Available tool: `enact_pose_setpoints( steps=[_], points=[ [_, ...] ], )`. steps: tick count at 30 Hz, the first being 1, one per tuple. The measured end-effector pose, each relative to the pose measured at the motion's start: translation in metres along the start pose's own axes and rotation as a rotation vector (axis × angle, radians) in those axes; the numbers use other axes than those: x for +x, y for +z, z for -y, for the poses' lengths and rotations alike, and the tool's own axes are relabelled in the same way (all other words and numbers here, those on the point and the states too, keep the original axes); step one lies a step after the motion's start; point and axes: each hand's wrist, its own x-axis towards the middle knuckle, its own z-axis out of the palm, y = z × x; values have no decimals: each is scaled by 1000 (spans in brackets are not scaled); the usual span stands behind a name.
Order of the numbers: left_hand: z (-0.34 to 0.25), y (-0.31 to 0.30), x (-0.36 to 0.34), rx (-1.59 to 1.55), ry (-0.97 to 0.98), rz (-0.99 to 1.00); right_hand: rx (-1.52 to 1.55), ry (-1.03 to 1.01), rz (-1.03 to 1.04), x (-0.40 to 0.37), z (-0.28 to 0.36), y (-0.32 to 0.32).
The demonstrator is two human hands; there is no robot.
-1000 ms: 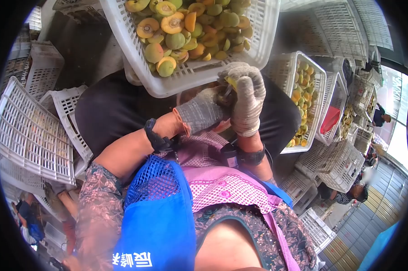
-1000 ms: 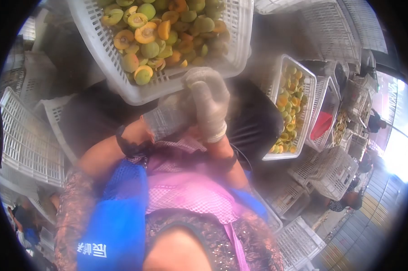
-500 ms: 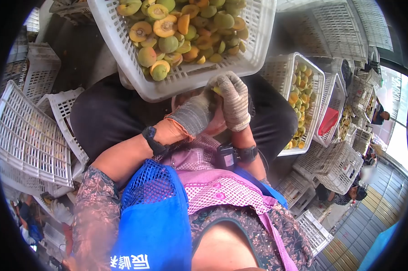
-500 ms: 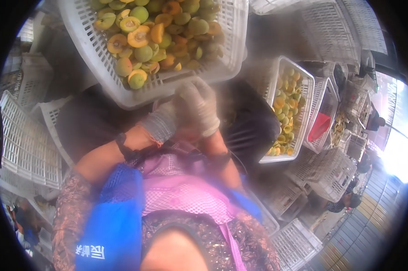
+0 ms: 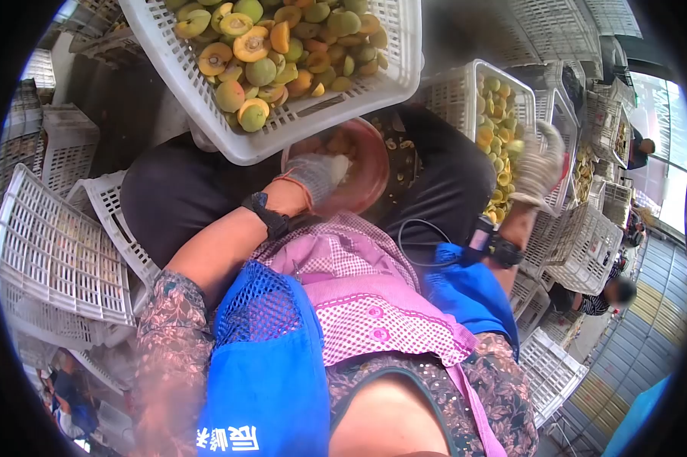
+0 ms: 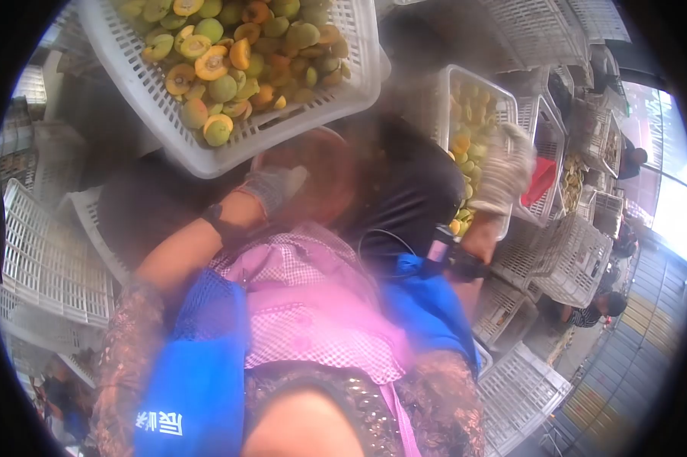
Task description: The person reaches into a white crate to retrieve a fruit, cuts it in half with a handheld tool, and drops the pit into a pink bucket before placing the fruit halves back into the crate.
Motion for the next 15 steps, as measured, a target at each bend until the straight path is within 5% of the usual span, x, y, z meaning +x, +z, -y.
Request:
enact_pose_setpoints(
  steps=[1,3,4,5,6,10,12,15],
  points=[
    [-1,-7,0,-5,3,-4,327,408,62,8,8,-5],
    [2,-15,4,-178,5,41,539,295,186,11,45,5],
    [4,-10,5,-184,0,35,458,46,302,7,49,29],
    [6,1,5,-234,18,-172,376,-204,413,2,54,61],
    [10,7,3,-278,32,-376,445,-110,514,-6,77,88],
    [25,-14,-7,-630,17,-504,735,111,723,-36,158,183],
    [28,-26,-8,-644,-82,-439,263,-30,828,-37,186,215],
    [32,-42,-9,-673,-180,-365,127,-104,861,-43,201,247]
  ],
)
